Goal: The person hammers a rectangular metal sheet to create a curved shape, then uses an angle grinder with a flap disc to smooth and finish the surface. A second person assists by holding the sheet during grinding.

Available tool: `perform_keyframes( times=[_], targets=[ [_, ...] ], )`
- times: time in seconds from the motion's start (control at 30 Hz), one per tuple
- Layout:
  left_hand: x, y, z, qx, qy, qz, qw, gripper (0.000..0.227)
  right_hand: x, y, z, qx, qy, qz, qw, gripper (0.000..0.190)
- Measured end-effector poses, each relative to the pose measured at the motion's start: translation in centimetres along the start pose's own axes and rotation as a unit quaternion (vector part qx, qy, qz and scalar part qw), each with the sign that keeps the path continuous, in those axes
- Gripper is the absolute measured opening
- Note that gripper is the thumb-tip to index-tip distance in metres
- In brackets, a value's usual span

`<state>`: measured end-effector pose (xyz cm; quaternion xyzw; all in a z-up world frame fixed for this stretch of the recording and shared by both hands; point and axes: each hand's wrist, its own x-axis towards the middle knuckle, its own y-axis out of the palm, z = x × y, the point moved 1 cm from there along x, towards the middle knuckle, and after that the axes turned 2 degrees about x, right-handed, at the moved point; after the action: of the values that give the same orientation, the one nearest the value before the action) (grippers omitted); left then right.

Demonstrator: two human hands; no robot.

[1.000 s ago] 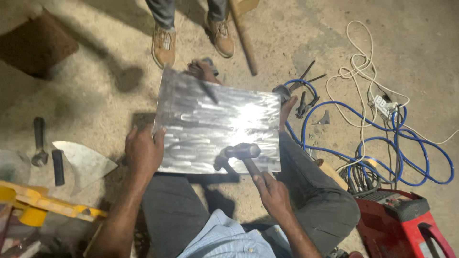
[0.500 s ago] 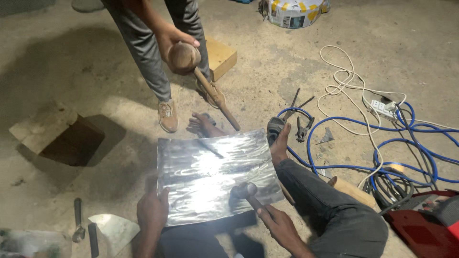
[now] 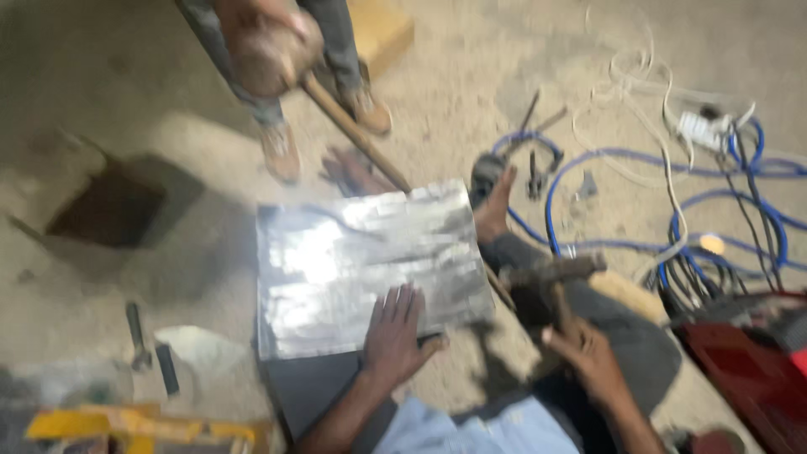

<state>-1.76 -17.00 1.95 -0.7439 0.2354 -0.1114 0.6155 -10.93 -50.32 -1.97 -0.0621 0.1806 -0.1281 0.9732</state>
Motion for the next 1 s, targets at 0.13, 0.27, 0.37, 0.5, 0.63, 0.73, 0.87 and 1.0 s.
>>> perform_keyframes(
  times=[0.13,0.27,0.37,0.5,0.63,0.73,0.87,1.0],
  targets=[
    [-0.5,1.4,-3.1,-0.052,0.094,-0.036,0.994,0.106,1.7,-5.2,1.7,-0.179,0.04,-0.061,0.981,0.041],
    [-0.1,0.7,-0.7,-0.027,0.056,0.057,0.996,0.097,5.9,-7.7,3.6,-0.413,0.051,-0.048,0.908,0.051],
    [0.3,-0.5,2.8,0.039,-0.045,-0.007,0.998,0.1,9.7,-8.1,2.7,-0.535,0.075,0.001,0.842,0.056],
    [2.1,-1.5,3.7,0.041,-0.084,-0.035,0.995,0.098,15.0,-8.0,-0.2,-0.568,0.086,0.025,0.818,0.059],
    [4.3,-0.8,-0.2,-0.019,-0.01,-0.018,1.0,0.104,16.3,-8.1,-2.2,-0.551,0.107,0.011,0.828,0.058],
    [4.0,0.0,-3.5,-0.042,0.061,0.005,0.997,0.104,15.5,-8.7,-2.0,-0.529,0.11,0.008,0.841,0.057],
    [4.5,-1.1,-1.7,-0.01,0.037,0.068,0.997,0.105,15.6,-7.5,-0.9,-0.539,0.11,0.005,0.835,0.054],
    [2.5,-3.0,3.3,0.035,-0.082,0.012,0.996,0.103,15.6,-6.5,0.0,-0.531,0.079,0.013,0.843,0.051]
  ],
)
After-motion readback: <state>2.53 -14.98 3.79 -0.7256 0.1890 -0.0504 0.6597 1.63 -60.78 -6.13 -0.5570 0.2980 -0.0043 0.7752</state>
